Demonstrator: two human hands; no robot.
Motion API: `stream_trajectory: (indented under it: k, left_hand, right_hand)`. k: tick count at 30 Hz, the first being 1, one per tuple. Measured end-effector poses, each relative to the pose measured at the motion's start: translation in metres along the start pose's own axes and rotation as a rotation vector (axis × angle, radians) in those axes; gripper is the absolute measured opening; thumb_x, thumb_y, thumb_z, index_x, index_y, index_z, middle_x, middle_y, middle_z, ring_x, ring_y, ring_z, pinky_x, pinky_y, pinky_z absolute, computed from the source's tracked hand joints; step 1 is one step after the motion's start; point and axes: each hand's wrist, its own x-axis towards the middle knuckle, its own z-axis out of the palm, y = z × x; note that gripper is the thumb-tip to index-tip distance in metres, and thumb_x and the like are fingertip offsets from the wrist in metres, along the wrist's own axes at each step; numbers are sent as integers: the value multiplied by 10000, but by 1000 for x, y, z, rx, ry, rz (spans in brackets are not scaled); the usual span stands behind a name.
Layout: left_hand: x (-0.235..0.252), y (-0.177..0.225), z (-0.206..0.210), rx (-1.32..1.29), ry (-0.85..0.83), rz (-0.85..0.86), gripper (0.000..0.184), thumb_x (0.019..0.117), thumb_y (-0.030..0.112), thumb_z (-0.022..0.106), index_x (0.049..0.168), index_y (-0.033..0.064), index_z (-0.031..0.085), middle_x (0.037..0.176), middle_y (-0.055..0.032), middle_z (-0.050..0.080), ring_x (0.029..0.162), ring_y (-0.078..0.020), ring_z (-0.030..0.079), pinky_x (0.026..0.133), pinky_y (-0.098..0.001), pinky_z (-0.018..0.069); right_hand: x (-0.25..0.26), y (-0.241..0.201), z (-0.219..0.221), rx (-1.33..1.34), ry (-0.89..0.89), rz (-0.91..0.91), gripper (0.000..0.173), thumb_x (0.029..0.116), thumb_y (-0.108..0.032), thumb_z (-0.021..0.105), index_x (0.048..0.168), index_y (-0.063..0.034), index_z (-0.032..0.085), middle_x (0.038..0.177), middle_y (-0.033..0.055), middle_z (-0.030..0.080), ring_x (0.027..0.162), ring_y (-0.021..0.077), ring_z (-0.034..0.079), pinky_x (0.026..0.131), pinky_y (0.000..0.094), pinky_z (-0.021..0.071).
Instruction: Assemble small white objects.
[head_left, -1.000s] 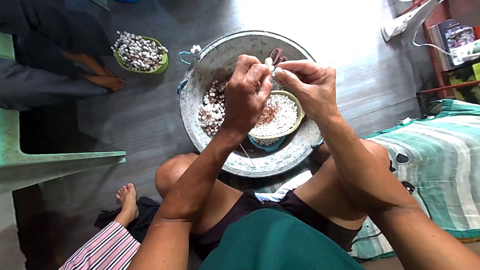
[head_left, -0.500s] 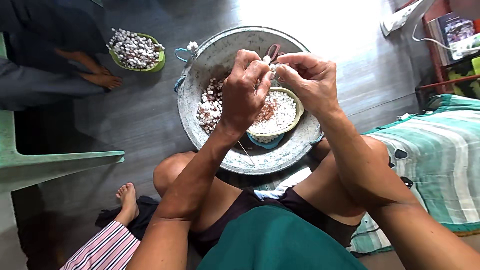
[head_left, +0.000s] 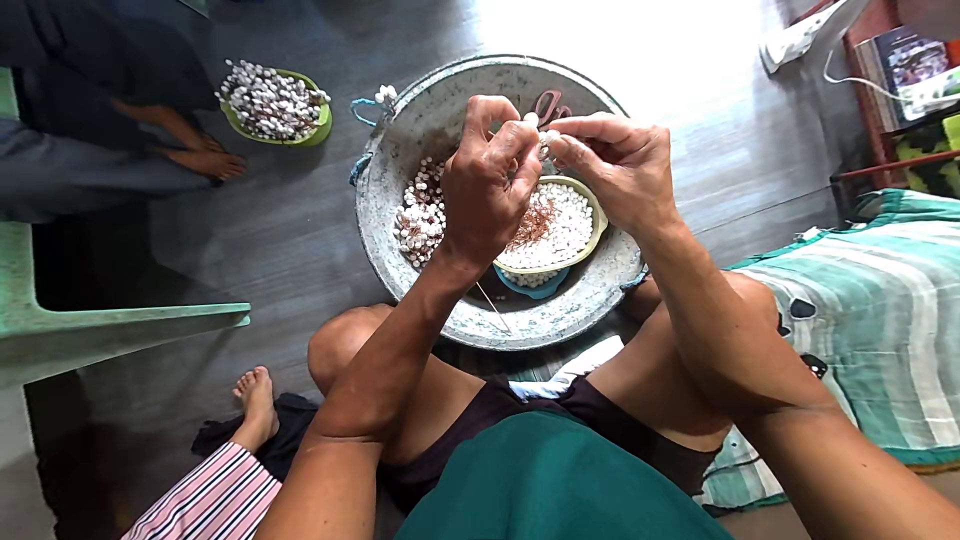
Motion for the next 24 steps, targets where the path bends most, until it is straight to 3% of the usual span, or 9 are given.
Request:
stream_trajectory:
  k: [6,11,14,24]
  left_hand:
    - [0,2,-1,33,2,-7,88,971,134,671,975,94,749,1135,-81,591,811,-100,607,639,-254,539]
    - [0,-1,1,88,18,21,105,962,149,668,967,112,766,1127,-74,613,1024,-173,598,822,-307,525]
    - [-1,-2,2,117,30,41,109,957,157,669,960,117,770,1100,-73,629,1087,-216,573,887,-344,492]
    - [0,0,4,133,43,49,111,950,154,669,947,117,774,1070,-63,636,1101,-218,557,906,-341,464]
  right_hand:
    - [0,-1,-3,-4,-23,-21,206,960,-34,709,1150,42,732,1019,88,746,816,108,709,748,264,620]
    - [0,-2,-1,-28,-13,-18,189,960,-41,709,1131,36,738,979,79,744,785,98,698,726,260,615]
    - [0,-1,0,-61,-6,-17,186,964,-59,710,1126,27,743,963,72,742,765,89,689,700,250,605]
    - [-2,0,1,-66,5,1,170,960,-67,717,1101,22,749,876,52,740,696,66,657,641,232,571]
